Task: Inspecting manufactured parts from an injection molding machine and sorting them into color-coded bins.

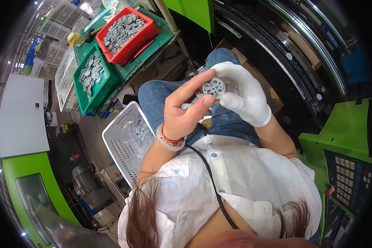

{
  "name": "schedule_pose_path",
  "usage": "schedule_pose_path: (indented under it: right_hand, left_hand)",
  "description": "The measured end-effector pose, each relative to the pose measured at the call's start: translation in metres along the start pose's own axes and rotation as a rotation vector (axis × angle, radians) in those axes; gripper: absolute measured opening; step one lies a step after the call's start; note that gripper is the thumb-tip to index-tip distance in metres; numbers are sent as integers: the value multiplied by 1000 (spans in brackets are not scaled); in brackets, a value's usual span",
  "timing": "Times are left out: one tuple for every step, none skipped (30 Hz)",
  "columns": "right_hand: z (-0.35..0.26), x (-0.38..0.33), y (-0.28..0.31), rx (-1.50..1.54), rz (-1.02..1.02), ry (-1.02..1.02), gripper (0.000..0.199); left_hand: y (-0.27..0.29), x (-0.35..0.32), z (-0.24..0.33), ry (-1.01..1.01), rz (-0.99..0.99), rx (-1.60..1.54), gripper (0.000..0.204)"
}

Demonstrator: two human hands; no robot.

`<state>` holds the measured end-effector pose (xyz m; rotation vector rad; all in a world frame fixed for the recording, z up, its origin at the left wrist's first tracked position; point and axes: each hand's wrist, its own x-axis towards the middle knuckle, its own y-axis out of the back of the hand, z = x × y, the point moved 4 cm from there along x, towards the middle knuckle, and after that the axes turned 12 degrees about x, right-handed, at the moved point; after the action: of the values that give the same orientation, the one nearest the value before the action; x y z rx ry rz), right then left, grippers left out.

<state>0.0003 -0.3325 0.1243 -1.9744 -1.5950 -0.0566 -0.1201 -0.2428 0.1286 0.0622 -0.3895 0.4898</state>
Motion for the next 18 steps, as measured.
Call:
schedule_pose_path:
  right_hand:
    - [1, 0, 2, -3, 2, 3, 55]
    - [3, 0, 3, 32, -1, -21, 55]
    - [5, 0, 4, 65, -5, -43, 54]
    - [5, 0, 5, 55, -2, -31, 54]
    - [8, 0, 6, 75, 29, -87, 54]
    - [9, 0, 8, 80, 61, -132, 53]
    - [11, -1, 7, 181, 79, -143, 50]
    - [11, 0, 9, 136, 95, -160, 49]
    - [10, 0, 10, 96, 117, -155, 47]
    - [10, 2, 10, 172, 97, -158, 45]
    - [9, 2, 10, 208, 84, -167, 43]
    - [7, 4, 9, 199, 63, -119, 34]
    - [5, 5, 10, 153, 64, -97, 33]
    - [6, 6, 10, 137, 69, -107, 32]
    - [5, 4, 12, 65, 79, -108, 32]
    - [6, 4, 13, 120, 68, -122, 31]
    - [6, 3, 14, 90, 80, -115, 31]
    - [6, 1, 16, 105, 77, -98, 31]
  left_hand:
    - [0, 0, -2, -6, -5, 7, 45]
    - [1, 1, -4, -11, -9, 13, 45]
    - [2, 1, -7, 53, -27, -14, 44]
    - [2, 1, -10, 112, -36, -45, 43]
    - [1, 2, -12, 104, -10, -7, 41]
    - [1, 3, -14, 125, 1, 60, 40]
    - [0, 5, -14, 106, -6, 47, 40]
    - [-2, 5, -14, 114, -3, 32, 39]
    - [-2, 6, -15, 132, 4, 60, 38]
    - [-4, 7, -16, 135, 10, 84, 38]
    - [-5, 7, -18, 161, 36, 114, 38]
    - [-6, 8, -18, 160, 67, 145, 38]
    - [-8, 9, -20, 154, 79, 144, 39]
    - [-10, 10, -21, 134, 91, 142, 39]
    - [-11, 10, -22, 130, 95, 161, 39]
    - [-12, 10, -23, 125, 104, 191, 39]
    - [-12, 10, -24, 128, 98, 195, 38]
    - [-12, 10, -24, 130, 80, 223, 39]
